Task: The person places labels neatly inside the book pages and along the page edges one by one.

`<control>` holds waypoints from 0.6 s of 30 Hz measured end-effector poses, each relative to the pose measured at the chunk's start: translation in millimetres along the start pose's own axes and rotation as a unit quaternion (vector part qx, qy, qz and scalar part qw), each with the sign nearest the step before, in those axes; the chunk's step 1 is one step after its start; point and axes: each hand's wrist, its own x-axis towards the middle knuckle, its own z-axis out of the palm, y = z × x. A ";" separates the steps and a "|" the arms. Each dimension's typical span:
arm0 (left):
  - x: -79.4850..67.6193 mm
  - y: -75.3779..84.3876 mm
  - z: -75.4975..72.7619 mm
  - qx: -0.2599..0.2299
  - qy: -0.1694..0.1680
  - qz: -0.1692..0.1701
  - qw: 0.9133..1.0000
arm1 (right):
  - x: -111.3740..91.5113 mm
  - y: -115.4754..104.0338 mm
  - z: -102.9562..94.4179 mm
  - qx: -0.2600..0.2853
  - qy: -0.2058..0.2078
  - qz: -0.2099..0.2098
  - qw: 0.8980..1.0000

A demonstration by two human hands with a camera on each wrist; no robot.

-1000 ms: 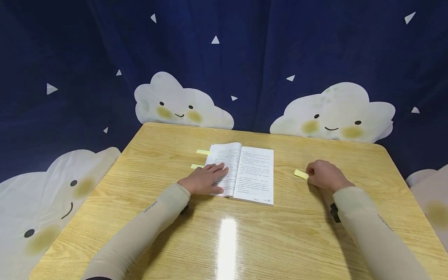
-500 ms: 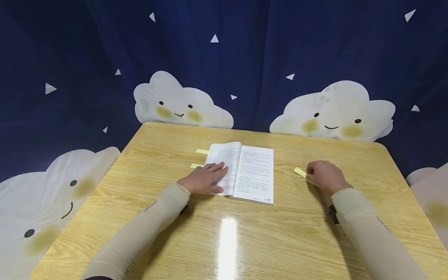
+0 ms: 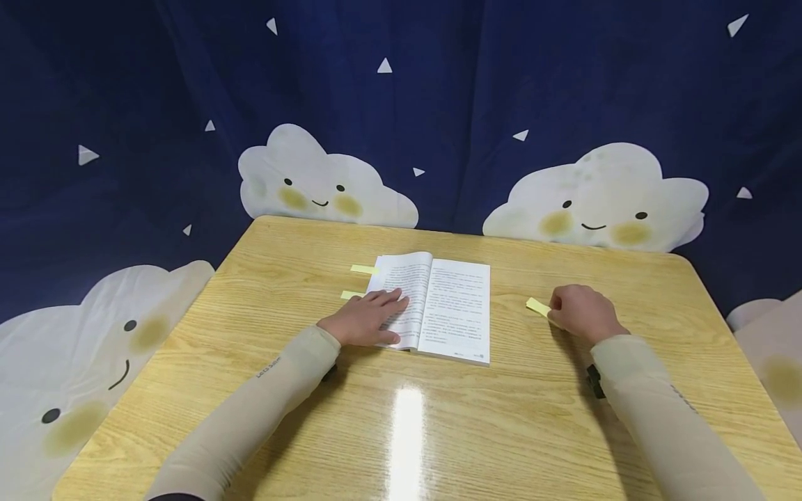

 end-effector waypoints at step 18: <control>-0.3 -0.4 0.0 -0.003 -0.004 -0.003 1.000 | 0.6 -5.3 0.3 -0.011 -0.001 -0.010 1.000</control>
